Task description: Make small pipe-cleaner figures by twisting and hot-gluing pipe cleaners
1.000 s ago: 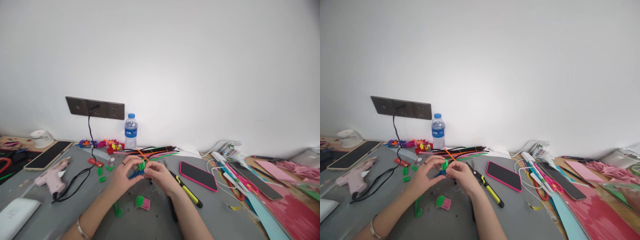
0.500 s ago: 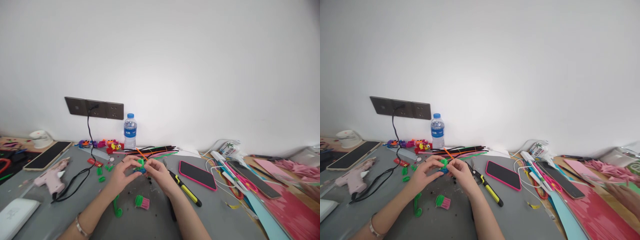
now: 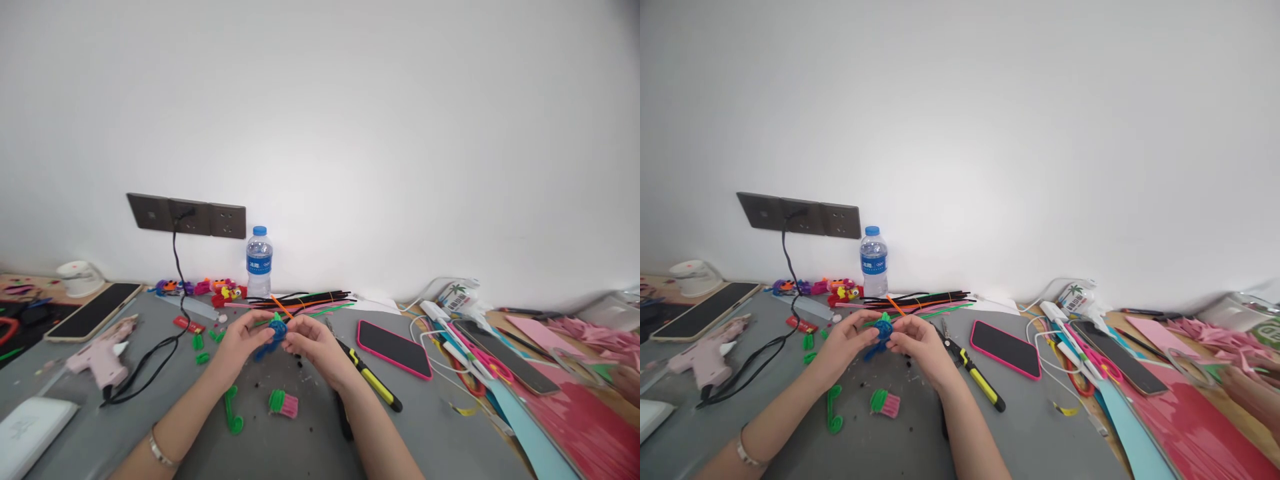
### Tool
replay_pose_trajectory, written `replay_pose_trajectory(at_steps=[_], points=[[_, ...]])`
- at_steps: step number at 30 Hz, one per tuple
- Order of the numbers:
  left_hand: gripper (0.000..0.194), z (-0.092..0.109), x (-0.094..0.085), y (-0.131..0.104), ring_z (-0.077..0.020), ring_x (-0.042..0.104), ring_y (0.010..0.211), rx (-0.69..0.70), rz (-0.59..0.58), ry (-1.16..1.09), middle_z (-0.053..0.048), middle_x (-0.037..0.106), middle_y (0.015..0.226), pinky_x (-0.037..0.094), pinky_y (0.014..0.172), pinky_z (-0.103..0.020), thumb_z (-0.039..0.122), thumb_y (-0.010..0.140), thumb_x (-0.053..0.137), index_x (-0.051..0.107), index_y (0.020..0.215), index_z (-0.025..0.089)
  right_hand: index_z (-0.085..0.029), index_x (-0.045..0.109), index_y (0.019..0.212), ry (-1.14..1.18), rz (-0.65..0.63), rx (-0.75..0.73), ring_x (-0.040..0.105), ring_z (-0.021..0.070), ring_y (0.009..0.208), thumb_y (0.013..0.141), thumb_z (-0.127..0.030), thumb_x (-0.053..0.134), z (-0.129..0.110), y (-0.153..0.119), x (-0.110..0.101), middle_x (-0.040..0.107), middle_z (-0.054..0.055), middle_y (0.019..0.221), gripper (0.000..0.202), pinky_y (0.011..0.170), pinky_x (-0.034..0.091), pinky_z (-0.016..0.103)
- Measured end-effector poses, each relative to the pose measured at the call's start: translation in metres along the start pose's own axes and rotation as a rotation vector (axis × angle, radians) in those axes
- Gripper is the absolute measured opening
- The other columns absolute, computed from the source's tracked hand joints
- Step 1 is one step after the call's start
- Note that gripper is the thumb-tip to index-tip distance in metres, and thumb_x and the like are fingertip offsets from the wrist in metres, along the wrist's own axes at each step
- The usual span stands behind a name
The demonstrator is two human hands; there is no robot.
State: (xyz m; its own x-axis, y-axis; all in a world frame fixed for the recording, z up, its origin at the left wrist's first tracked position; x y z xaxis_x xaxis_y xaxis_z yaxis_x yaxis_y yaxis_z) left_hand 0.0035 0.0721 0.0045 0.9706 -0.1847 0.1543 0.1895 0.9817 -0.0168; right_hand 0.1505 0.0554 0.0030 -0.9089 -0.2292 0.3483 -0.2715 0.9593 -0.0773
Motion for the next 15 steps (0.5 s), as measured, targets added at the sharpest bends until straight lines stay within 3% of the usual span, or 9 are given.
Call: replay_pose_trajectory(at_steps=[5, 15], points=[[0.028, -0.005, 0.012, -0.006, -0.0209, 0.064, 0.091, -0.094, -0.055, -0.179, -0.007, 0.069, 0.102, 0.054, 0.079, -0.031, 0.031, 0.071, 0.077, 0.071, 0.096, 0.020, -0.017, 0.061, 0.077, -0.062, 0.003, 0.001, 0.056, 0.0097, 0.059, 0.067, -0.043, 0.079, 0.008, 0.005, -0.005, 0.061, -0.002, 0.064, 0.034, 0.061, 0.042, 0.022], [0.023, -0.017, 0.013, -0.004, -0.0114, 0.063, 0.071, -0.195, -0.027, -0.429, 0.000, 0.069, 0.081, 0.052, 0.067, -0.021, 0.023, 0.068, 0.080, 0.072, 0.088, 0.019, -0.016, 0.061, 0.075, -0.018, -0.053, 0.056, 0.058, 0.0104, 0.061, 0.064, -0.045, 0.081, 0.010, 0.004, 0.003, 0.066, 0.000, 0.070, 0.037, 0.064, 0.044, 0.024]])
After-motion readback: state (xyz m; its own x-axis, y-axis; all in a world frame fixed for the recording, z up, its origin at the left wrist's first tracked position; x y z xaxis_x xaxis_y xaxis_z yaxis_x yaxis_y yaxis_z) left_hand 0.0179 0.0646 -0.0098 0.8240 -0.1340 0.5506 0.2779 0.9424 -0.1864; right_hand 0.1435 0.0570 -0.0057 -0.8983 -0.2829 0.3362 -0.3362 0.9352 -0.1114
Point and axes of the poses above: each hand's wrist, its own y-axis towards the middle knuckle, its own x-axis out of the palm, z = x × y, the point moved 7 cm from there along y, towards the middle knuckle
